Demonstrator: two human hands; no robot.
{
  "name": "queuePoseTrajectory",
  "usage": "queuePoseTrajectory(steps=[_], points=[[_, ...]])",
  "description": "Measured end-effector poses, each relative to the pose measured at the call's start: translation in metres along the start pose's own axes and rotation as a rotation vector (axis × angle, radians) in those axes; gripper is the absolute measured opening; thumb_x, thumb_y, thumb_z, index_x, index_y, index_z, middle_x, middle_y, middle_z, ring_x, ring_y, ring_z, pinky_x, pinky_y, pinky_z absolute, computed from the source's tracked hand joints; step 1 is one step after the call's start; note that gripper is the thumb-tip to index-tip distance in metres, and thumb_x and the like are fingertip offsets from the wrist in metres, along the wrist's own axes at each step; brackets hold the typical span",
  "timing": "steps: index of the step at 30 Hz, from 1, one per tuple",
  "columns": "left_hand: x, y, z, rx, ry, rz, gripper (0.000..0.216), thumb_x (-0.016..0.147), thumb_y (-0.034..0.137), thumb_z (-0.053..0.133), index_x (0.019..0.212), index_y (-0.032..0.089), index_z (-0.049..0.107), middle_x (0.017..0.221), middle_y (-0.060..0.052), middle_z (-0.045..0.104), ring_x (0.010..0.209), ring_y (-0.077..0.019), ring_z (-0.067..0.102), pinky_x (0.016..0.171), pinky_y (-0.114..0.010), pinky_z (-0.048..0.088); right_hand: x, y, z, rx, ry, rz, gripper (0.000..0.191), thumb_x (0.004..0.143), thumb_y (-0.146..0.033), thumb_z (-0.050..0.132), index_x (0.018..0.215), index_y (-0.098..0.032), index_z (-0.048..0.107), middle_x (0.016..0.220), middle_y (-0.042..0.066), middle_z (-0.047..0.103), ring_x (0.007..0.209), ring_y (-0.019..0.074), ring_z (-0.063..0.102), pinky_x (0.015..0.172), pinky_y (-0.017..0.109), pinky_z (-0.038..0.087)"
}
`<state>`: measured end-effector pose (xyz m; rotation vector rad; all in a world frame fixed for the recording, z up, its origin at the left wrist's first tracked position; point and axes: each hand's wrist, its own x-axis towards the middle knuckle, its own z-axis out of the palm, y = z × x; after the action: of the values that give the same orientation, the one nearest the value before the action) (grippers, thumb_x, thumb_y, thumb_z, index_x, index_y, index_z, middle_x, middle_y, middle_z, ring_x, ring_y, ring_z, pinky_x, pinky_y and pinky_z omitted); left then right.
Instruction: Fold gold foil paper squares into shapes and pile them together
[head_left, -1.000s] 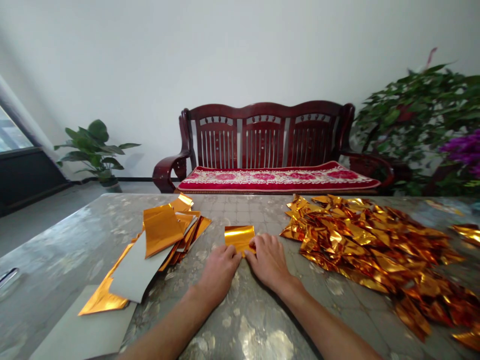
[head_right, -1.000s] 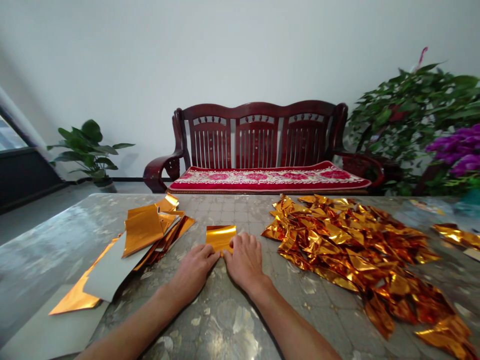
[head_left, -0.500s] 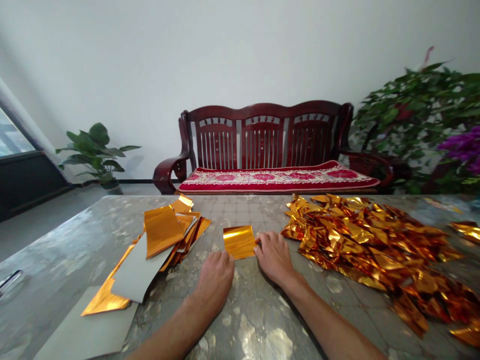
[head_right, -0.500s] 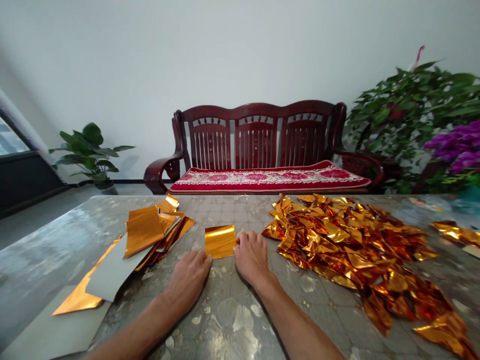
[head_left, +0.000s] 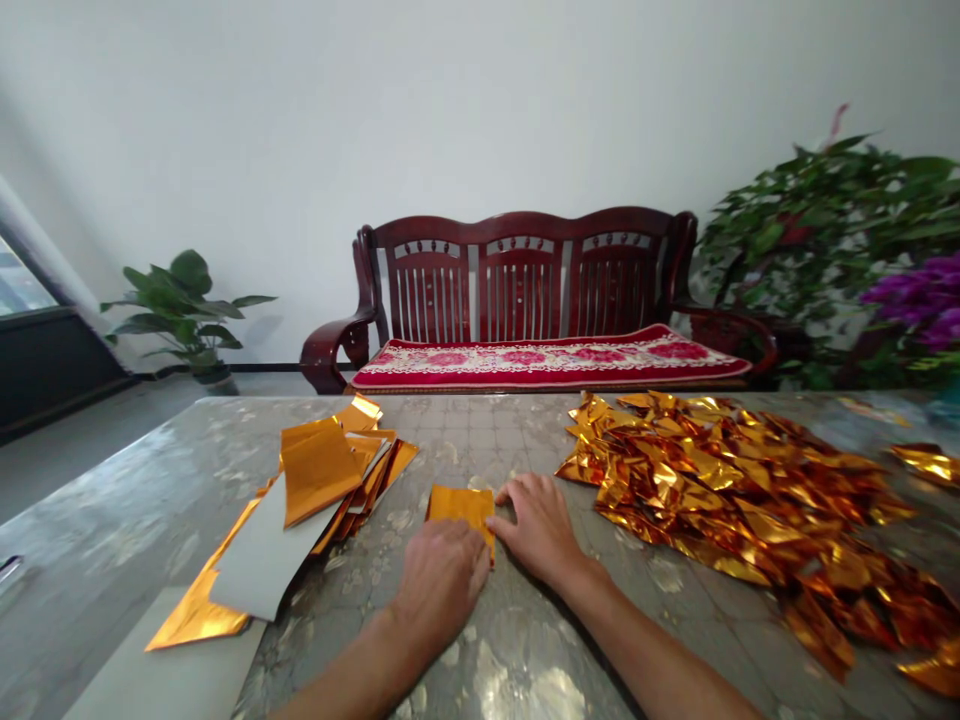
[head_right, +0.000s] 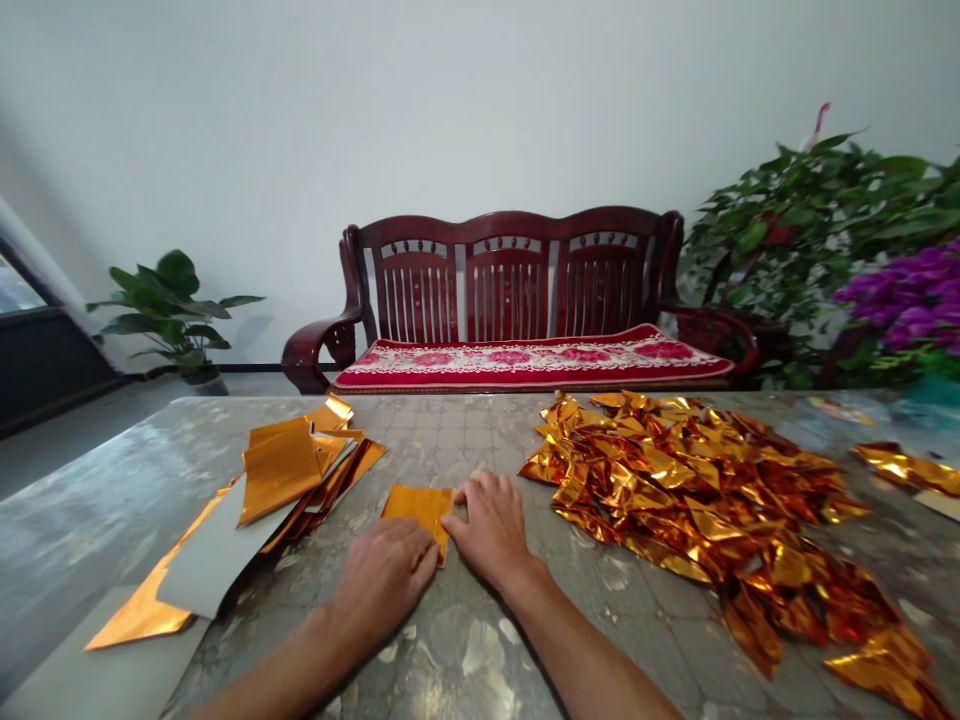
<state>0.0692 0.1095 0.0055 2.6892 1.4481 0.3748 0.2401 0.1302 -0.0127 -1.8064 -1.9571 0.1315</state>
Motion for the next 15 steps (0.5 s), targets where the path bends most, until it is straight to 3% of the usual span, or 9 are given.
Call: queuePoseTrajectory(steps=[4, 7, 11, 15], points=[[0.015, -0.018, -0.003, -0.143, 0.091, -0.132, 0.014, 0.091, 0.026, 0.055, 0.098, 0.022, 0.067, 0.100, -0.005, 0.065, 0.100, -0.0215, 0.059, 0.088, -0.031, 0.043, -0.001, 0.001, 0.000, 0.074, -0.045, -0.113, 0.026, 0.076, -0.038, 0.078, 0.093, -0.023, 0.064, 0.100, 0.002, 0.061, 0.101, 0.0229, 0.049, 0.084, 0.032, 0.035], [0.022, -0.029, -0.002, -0.213, 0.025, -0.173, 0.033, 0.086, 0.024, 0.060, 0.119, 0.021, 0.061, 0.111, -0.006, 0.062, 0.110, -0.0222, 0.056, 0.094, -0.032, 0.043, -0.001, 0.001, 0.001, 0.101, -0.044, -0.176, 0.030, 0.074, -0.037, 0.080, 0.092, -0.022, 0.062, 0.098, 0.001, 0.061, 0.098, 0.0214, 0.050, 0.081, 0.030, 0.035], [0.023, -0.037, -0.002, -0.250, -0.099, -0.168, 0.038, 0.083, 0.022, 0.065, 0.121, 0.021, 0.060, 0.113, -0.007, 0.061, 0.102, -0.0200, 0.060, 0.088, -0.029, 0.044, 0.000, 0.001, 0.003, 0.084, -0.033, -0.209, 0.028, 0.075, -0.038, 0.080, 0.089, -0.021, 0.061, 0.093, 0.001, 0.061, 0.092, 0.0200, 0.051, 0.076, 0.029, 0.035], [0.021, -0.040, -0.005, -0.259, -0.154, -0.201, 0.034, 0.080, 0.025, 0.070, 0.113, 0.020, 0.061, 0.099, -0.005, 0.066, 0.089, -0.0192, 0.062, 0.076, -0.027, 0.042, 0.000, 0.001, 0.002, 0.078, -0.044, -0.242, 0.022, 0.078, -0.036, 0.078, 0.085, -0.021, 0.062, 0.087, -0.001, 0.062, 0.089, 0.0191, 0.051, 0.074, 0.028, 0.034]])
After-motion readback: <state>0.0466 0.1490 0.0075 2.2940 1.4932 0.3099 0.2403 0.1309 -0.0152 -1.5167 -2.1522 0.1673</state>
